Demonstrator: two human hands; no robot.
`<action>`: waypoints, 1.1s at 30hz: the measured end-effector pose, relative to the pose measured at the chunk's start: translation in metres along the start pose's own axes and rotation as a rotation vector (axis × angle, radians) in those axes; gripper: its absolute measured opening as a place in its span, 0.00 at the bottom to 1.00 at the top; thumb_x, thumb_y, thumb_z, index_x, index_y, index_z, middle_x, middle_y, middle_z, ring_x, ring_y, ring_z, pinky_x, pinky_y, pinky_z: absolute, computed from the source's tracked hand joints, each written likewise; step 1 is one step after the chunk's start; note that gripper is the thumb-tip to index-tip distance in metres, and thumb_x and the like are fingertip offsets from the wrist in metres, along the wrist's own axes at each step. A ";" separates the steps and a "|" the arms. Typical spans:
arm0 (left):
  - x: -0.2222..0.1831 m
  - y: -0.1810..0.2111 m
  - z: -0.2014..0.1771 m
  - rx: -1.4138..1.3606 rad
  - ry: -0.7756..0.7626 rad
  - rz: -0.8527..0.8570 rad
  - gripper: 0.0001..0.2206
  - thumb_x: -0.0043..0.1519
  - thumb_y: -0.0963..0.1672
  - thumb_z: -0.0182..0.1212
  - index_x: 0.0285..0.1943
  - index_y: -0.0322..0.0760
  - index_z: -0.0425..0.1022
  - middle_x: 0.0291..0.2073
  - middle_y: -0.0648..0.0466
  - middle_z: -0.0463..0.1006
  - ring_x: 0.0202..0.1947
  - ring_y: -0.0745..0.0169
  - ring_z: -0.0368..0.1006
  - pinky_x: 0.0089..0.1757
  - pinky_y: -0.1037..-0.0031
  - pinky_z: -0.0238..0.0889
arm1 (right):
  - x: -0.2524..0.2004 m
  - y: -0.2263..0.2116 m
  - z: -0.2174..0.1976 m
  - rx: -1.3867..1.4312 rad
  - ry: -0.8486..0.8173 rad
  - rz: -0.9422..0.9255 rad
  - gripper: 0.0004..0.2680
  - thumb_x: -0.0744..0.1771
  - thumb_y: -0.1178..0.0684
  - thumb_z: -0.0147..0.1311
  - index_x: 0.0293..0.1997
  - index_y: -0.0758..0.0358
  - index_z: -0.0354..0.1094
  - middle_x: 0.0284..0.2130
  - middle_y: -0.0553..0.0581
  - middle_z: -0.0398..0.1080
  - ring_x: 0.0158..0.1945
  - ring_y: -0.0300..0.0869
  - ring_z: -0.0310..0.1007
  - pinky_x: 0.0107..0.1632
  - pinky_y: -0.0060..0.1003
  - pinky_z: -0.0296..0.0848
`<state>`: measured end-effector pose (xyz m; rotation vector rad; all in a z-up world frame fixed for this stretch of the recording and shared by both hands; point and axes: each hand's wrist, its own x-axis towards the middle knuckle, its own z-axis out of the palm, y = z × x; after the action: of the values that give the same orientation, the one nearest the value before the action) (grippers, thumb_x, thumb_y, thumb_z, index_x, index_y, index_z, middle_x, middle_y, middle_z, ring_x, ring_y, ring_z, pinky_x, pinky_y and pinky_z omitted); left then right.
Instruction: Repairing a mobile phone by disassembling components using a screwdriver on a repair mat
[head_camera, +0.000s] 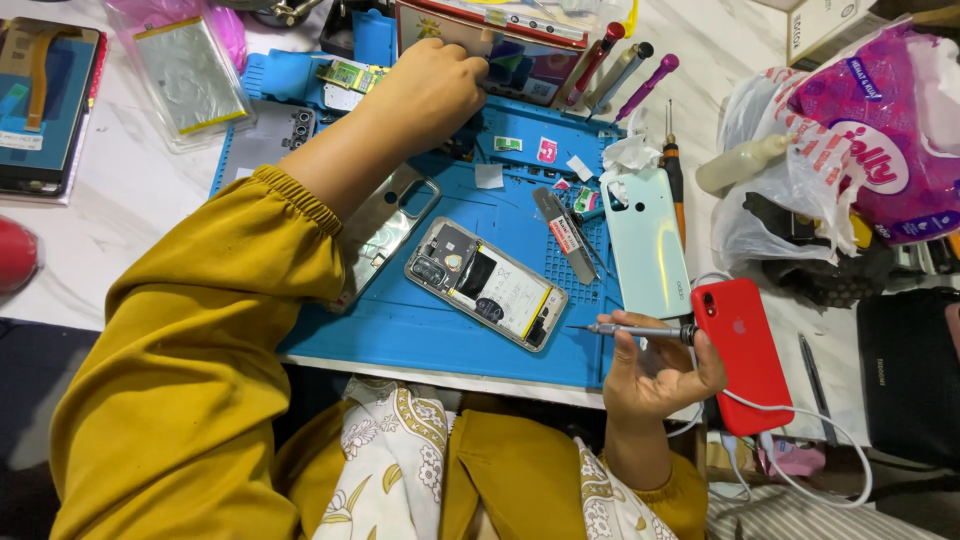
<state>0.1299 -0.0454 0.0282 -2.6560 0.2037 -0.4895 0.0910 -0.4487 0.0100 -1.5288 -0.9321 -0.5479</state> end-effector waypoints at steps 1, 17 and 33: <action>-0.002 0.000 -0.002 0.001 0.002 -0.001 0.09 0.69 0.45 0.57 0.36 0.51 0.82 0.37 0.57 0.80 0.33 0.55 0.76 0.33 0.66 0.67 | 0.001 0.000 0.000 0.000 0.001 -0.002 0.22 0.69 0.65 0.56 0.65 0.57 0.42 0.39 0.79 0.66 0.34 0.61 0.77 0.38 0.53 0.85; -0.046 0.077 -0.110 -2.330 0.029 -0.825 0.02 0.65 0.39 0.58 0.41 0.33 0.73 0.29 0.52 0.75 0.29 0.73 0.67 0.27 0.91 0.55 | -0.011 0.033 -0.009 0.155 -0.032 -0.132 0.26 0.68 0.66 0.54 0.69 0.70 0.35 0.38 0.76 0.70 0.36 0.66 0.77 0.36 0.60 0.84; -0.047 0.018 -0.032 -0.087 0.265 -0.263 0.09 0.60 0.48 0.66 0.36 0.42 0.77 0.26 0.56 0.75 0.28 0.63 0.74 0.29 0.74 0.65 | -0.011 0.033 -0.006 0.134 -0.011 -0.133 0.26 0.68 0.67 0.55 0.69 0.71 0.36 0.39 0.77 0.71 0.37 0.66 0.77 0.37 0.61 0.83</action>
<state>0.0728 -0.0634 0.0333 -2.7080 -0.0489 -0.9389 0.1122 -0.4560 -0.0171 -1.3580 -1.0632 -0.5614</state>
